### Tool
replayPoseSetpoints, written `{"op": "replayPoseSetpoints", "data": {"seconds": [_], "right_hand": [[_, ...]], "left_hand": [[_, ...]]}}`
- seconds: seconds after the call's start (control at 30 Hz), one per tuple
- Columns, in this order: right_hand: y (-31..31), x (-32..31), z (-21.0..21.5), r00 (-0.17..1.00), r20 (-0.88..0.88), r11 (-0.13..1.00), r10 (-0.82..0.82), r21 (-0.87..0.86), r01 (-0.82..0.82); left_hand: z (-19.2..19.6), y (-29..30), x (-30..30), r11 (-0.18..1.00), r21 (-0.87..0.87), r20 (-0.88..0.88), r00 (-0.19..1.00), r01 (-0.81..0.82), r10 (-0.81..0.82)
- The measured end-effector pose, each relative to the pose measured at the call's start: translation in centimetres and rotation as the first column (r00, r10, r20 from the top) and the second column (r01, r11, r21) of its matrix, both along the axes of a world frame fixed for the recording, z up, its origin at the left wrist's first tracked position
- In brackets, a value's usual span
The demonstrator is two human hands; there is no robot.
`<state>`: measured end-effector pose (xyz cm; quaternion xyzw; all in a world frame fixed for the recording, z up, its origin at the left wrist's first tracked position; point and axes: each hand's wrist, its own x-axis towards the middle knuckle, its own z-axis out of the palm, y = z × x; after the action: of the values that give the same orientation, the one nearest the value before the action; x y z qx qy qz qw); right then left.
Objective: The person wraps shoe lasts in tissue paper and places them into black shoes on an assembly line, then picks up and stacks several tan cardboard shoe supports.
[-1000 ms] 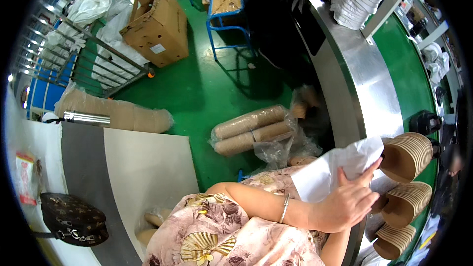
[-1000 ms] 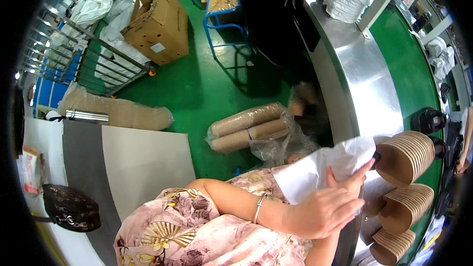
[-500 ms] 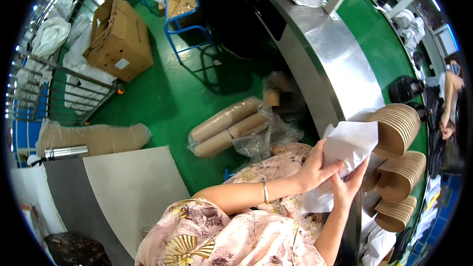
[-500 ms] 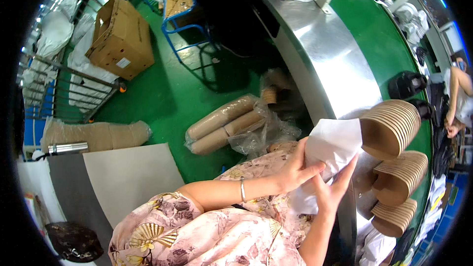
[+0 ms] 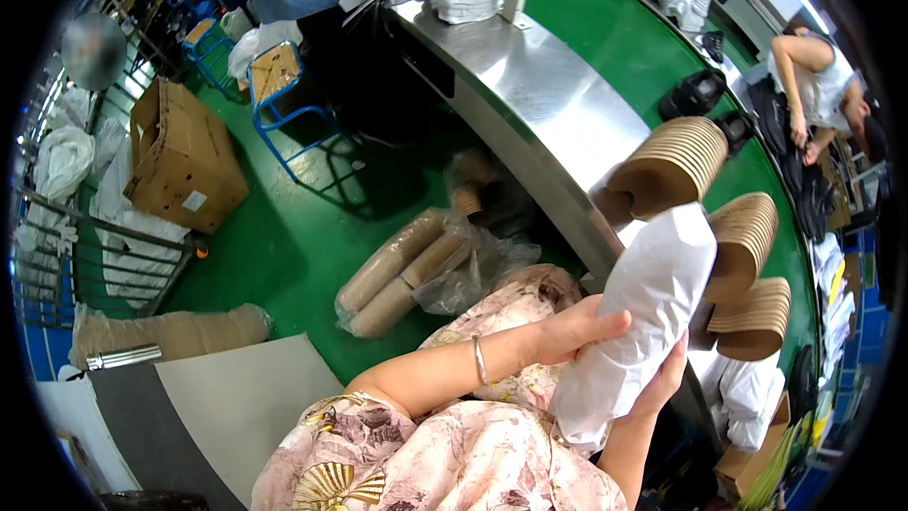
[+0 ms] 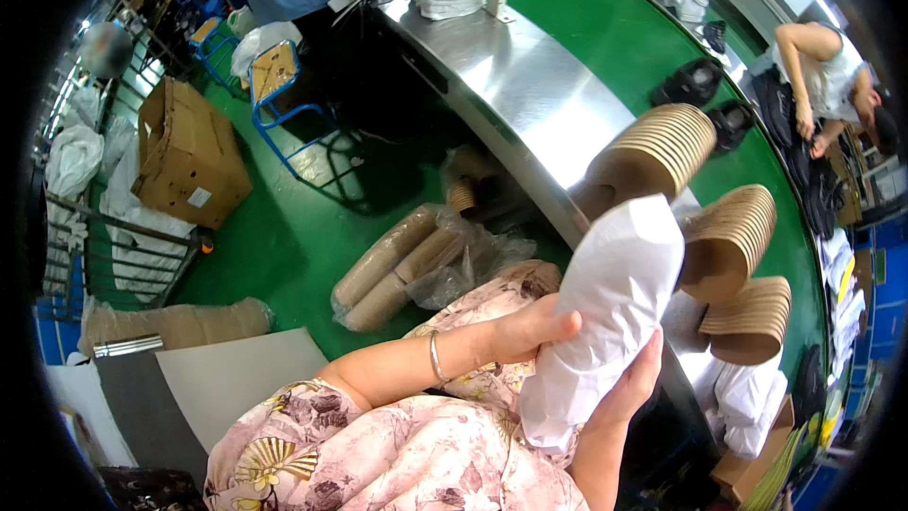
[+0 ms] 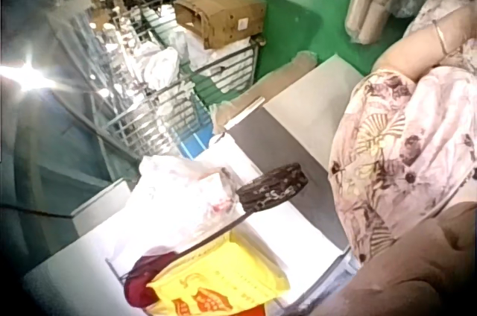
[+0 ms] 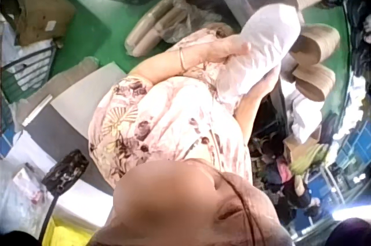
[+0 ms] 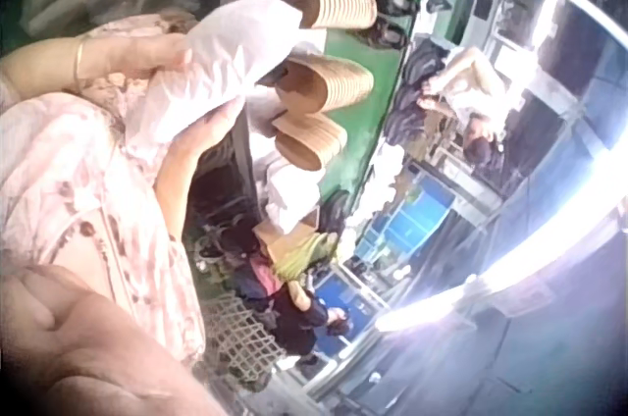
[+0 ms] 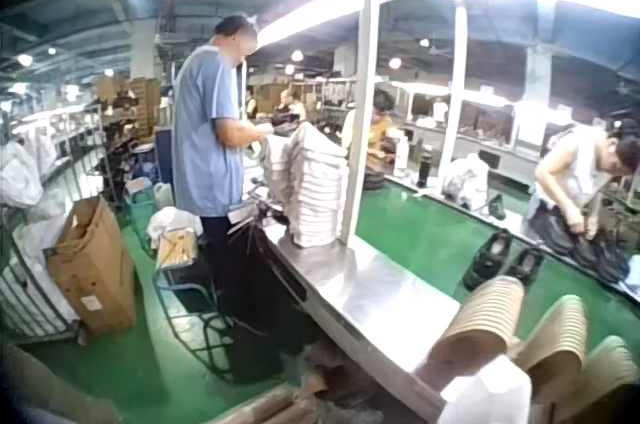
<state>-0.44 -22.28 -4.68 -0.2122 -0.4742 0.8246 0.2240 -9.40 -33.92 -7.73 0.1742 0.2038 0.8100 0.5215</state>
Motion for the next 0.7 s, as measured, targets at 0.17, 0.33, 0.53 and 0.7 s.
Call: {"op": "replayPoseSetpoints", "data": {"seconds": [0.17,0.33,0.53,0.7], "right_hand": [[1.5,2.9,-0.1,0.999,0.017,0.999,-0.037,0.020,0.036],[3.2,4.5,-2.1,0.996,-0.055,0.996,0.066,-0.058,-0.069],[5.1,6.6,-3.0,0.998,-0.050,0.989,-0.048,0.135,0.055],[4.0,12.3,1.4,0.969,-0.175,0.977,0.173,0.153,-0.146]], "left_hand": [[0.2,1.8,2.3,1.000,-0.011,-0.034,0.999,-0.018,0.018],[0.8,1.9,4.7,0.993,-0.114,-0.093,0.996,0.008,-0.019],[3.3,3.7,6.5,0.978,-0.164,-0.123,0.981,0.126,-0.147],[6.0,5.6,6.7,0.977,-0.206,-0.198,0.980,-0.060,0.018]]}}
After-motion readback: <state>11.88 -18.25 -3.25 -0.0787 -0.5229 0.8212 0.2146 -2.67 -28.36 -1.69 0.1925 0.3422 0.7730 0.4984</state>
